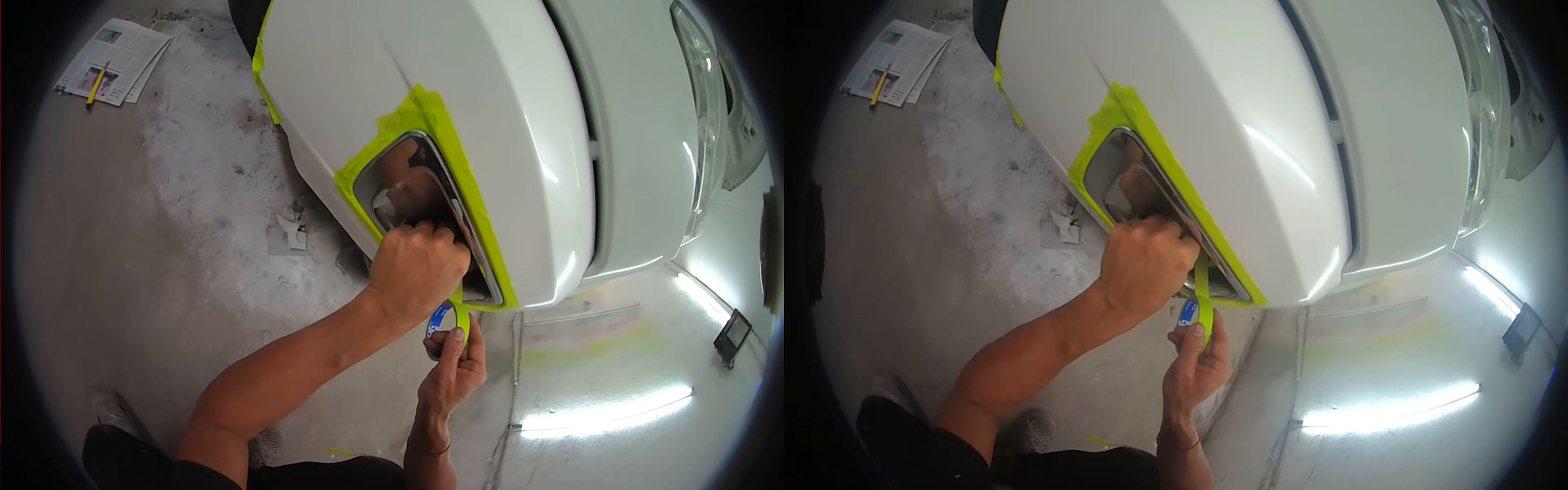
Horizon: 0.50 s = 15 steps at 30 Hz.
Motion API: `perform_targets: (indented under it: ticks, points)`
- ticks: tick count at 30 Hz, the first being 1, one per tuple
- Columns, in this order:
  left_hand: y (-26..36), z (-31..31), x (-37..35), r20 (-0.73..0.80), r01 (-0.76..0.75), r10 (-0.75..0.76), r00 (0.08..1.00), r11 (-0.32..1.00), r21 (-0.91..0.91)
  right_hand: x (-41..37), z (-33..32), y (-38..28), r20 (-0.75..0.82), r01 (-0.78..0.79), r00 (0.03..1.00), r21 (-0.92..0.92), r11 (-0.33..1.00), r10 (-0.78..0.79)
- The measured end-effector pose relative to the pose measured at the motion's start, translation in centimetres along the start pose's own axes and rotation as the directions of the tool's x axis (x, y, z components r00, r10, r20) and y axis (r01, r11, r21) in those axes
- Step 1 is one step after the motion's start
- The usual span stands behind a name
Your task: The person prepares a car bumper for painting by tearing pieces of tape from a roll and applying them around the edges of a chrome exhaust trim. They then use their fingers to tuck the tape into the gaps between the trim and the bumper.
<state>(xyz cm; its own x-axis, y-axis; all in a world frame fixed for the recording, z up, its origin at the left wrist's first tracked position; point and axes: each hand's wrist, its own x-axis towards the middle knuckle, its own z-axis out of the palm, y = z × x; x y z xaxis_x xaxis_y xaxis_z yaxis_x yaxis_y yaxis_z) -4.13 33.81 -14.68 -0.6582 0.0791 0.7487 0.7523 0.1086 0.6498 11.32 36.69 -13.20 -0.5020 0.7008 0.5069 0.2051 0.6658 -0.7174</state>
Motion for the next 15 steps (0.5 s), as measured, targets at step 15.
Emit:
perform_targets:
  ticks: [15]
  points:
    - [0.2, 1.7, -0.9, -0.16, -0.014, 0.013, 0.987, 1.0, -0.004, -0.6, -0.8, 0.3, 0.029, 0.013, 1.0, -0.019, 1.0, -0.012]
